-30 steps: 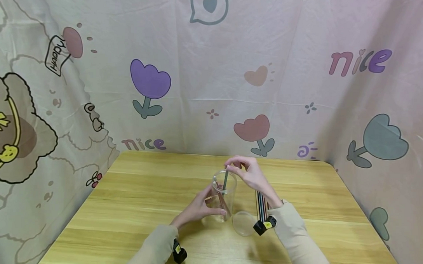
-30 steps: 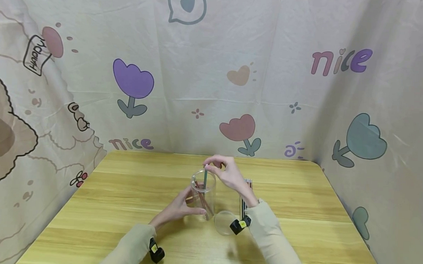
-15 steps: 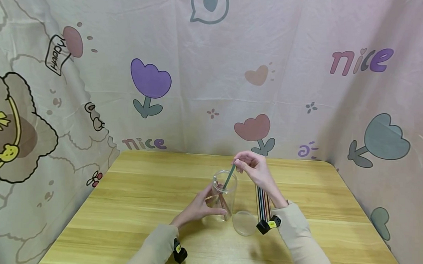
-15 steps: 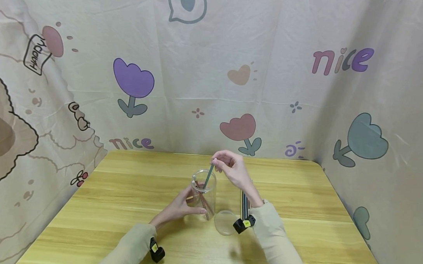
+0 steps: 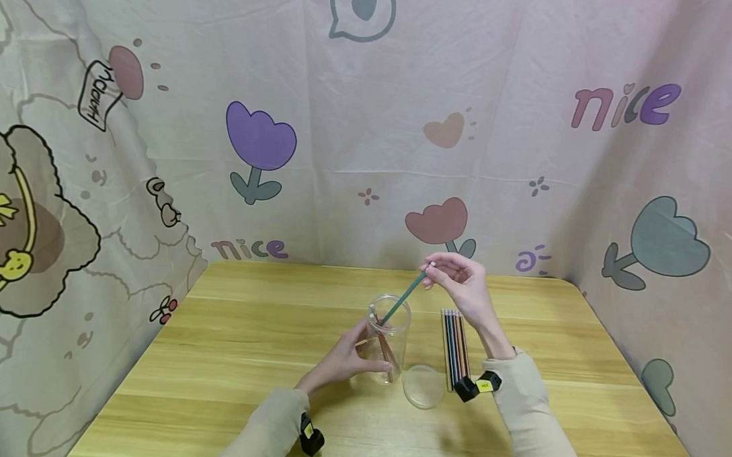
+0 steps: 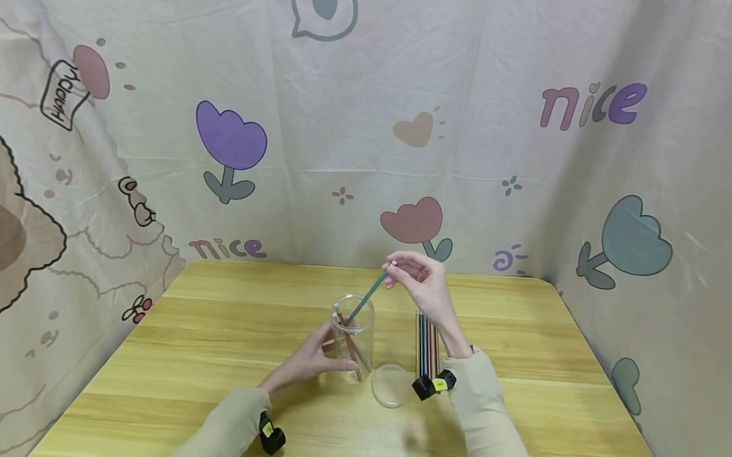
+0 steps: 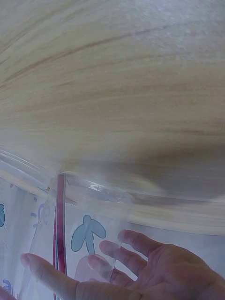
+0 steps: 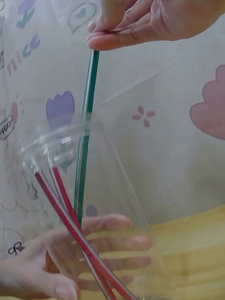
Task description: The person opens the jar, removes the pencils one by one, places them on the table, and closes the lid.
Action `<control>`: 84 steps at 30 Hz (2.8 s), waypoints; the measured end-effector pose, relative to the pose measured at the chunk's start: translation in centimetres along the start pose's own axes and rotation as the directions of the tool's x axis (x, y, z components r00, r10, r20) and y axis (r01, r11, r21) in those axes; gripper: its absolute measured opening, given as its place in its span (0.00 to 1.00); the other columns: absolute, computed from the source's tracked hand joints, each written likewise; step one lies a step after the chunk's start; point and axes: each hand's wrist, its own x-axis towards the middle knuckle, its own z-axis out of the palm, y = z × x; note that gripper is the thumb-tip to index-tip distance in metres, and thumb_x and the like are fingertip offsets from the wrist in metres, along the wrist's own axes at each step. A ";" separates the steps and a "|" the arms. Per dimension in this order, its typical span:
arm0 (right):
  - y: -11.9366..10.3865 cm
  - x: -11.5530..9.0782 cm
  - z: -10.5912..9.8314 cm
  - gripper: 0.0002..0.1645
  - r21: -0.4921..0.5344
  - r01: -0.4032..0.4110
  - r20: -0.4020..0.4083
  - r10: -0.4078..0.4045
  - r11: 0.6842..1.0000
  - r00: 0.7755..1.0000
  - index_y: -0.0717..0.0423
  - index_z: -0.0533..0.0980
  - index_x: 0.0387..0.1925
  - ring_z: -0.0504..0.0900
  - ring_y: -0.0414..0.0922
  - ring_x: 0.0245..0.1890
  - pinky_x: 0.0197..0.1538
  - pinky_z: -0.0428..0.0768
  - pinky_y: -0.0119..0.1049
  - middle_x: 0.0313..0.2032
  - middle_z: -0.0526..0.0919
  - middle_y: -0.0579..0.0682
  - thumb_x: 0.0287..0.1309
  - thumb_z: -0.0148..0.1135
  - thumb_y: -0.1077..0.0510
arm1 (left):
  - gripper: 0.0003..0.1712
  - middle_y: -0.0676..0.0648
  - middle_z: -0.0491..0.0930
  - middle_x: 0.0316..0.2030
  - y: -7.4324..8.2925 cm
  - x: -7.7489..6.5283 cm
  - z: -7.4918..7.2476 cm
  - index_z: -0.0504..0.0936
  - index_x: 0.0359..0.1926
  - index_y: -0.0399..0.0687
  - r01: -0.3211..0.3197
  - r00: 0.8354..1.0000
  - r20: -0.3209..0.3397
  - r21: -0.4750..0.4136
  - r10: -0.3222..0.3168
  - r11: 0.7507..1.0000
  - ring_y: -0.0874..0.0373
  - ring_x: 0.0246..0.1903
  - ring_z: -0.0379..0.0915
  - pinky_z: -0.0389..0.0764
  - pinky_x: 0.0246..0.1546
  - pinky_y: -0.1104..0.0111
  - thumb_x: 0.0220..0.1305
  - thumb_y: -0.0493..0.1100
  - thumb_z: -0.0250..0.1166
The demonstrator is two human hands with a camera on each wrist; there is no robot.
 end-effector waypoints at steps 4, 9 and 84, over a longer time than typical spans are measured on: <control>-0.4 -0.2 -0.5 0.16 0.048 0.008 -0.013 -0.007 0.999 1.000 0.57 0.82 0.45 0.88 0.38 0.31 0.37 0.90 0.32 0.38 0.91 0.46 0.63 0.58 0.75 | 0.45 0.38 0.68 0.71 0.0 0.0 0.0 0.66 0.71 0.54 -0.002 1.000 0.002 0.002 0.002 1.000 0.40 0.70 0.67 0.71 0.70 0.44 0.55 0.42 0.78; -0.6 -0.4 -1.0 0.13 0.147 0.060 -0.068 -0.050 0.987 0.996 0.69 0.81 0.45 0.89 0.40 0.32 0.37 0.89 0.31 0.38 0.91 0.50 0.62 0.56 0.78 | 0.45 0.40 0.69 0.70 0.0 0.0 0.0 0.65 0.71 0.45 -0.007 1.000 0.007 0.000 0.007 1.000 0.40 0.69 0.68 0.72 0.69 0.44 0.55 0.41 0.77; 3.4 -4.1 -11.1 0.17 0.355 -0.254 -0.345 0.379 0.900 0.859 0.53 0.88 0.37 0.89 0.38 0.35 0.42 0.88 0.26 0.35 0.91 0.47 0.64 0.59 0.74 | 0.42 0.42 0.68 0.71 0.1 -0.1 -0.1 0.68 0.68 0.50 -0.041 0.999 -0.006 -0.008 0.041 0.999 0.39 0.71 0.65 0.70 0.71 0.44 0.54 0.39 0.78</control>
